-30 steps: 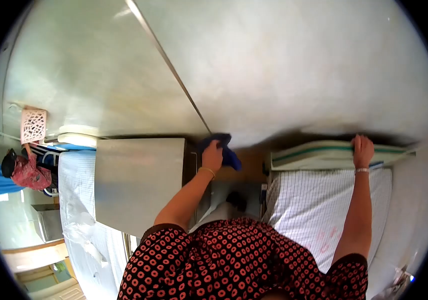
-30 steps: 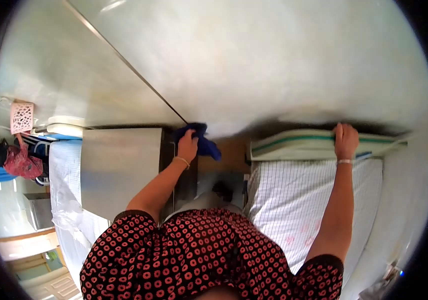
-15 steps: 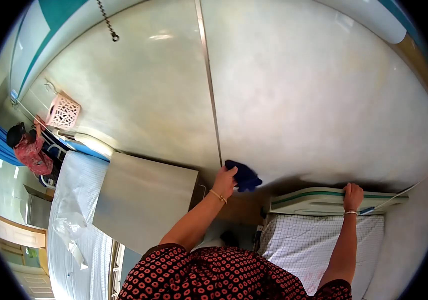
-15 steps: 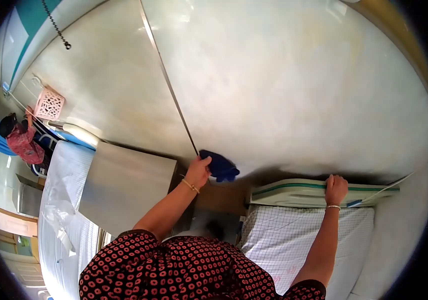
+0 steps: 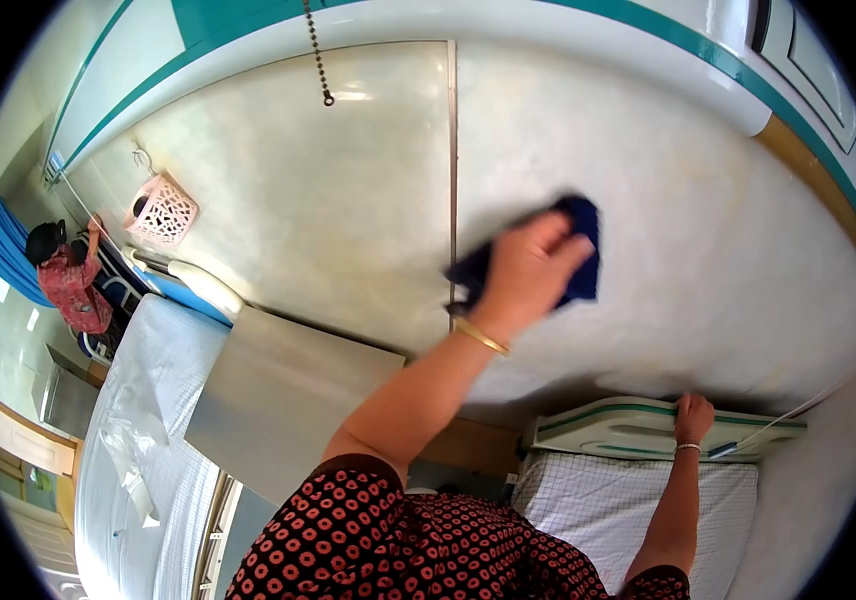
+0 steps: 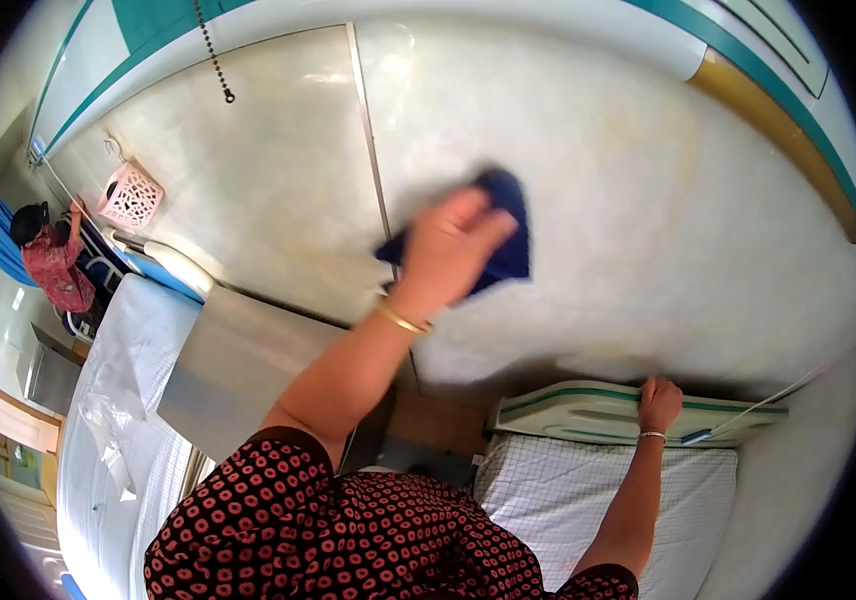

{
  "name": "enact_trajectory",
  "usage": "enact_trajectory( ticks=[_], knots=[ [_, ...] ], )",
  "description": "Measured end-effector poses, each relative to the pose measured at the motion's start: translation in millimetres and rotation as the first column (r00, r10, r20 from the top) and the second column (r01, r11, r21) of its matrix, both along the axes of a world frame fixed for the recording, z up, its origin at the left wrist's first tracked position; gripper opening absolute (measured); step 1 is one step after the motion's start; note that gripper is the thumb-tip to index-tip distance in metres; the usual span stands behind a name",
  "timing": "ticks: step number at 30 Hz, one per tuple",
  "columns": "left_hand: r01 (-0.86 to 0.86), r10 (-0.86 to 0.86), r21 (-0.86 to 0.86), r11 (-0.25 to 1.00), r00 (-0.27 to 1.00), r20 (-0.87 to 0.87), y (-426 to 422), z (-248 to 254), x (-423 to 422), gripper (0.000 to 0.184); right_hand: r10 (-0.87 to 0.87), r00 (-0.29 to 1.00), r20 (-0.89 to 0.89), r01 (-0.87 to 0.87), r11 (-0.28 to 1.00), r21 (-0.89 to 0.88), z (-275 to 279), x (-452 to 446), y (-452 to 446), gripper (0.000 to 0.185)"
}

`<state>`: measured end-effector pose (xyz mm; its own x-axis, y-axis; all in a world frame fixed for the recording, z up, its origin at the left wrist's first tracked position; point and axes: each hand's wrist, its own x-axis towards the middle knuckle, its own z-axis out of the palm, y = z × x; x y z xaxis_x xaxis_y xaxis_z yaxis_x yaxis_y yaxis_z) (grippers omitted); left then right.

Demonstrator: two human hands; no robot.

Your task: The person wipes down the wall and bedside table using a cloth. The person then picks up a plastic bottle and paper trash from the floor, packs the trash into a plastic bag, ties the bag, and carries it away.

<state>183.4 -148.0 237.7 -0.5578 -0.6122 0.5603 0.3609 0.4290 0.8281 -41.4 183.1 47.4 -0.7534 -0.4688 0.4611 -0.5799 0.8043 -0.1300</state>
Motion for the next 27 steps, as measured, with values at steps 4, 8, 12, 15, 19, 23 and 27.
enact_trajectory(
  ticks=[4,8,12,15,19,23,27],
  knots=[
    [-0.041,0.048,-0.067,0.997,0.992,0.117,31,-46,-7,0.020,-0.005,1.000,0.018,0.006,0.998,-0.060,2,3,0,0.035],
    [-0.021,0.014,0.375,0.927,1.000,0.022,10,-87,17,0.021,0.034,0.998,-0.062,-0.036,0.999,-0.024,-5,-5,7,0.036],
    [-0.349,0.417,0.400,0.848,0.904,-0.096,-30,-31,67,0.019,0.019,1.000,-0.024,-0.020,0.999,-0.046,-7,-6,2,0.032],
    [-0.574,0.630,0.261,0.776,0.725,-0.280,-74,17,78,0.022,0.041,0.997,-0.065,-0.044,0.997,-0.057,-9,-10,4,0.033],
    [-0.522,0.570,0.231,0.821,0.736,-0.365,-68,50,64,0.033,-0.038,0.997,-0.065,0.039,0.999,0.009,-12,-11,4,0.037],
    [-0.428,0.444,0.116,0.896,0.864,-0.238,-28,6,32,0.031,-0.076,0.997,0.032,0.076,0.997,-0.004,-2,1,-3,0.038],
    [0.068,-0.102,0.425,0.903,0.993,0.058,10,-56,14,0.033,-0.006,1.000,-0.004,0.006,0.997,-0.078,4,4,-2,0.037]
  ],
)
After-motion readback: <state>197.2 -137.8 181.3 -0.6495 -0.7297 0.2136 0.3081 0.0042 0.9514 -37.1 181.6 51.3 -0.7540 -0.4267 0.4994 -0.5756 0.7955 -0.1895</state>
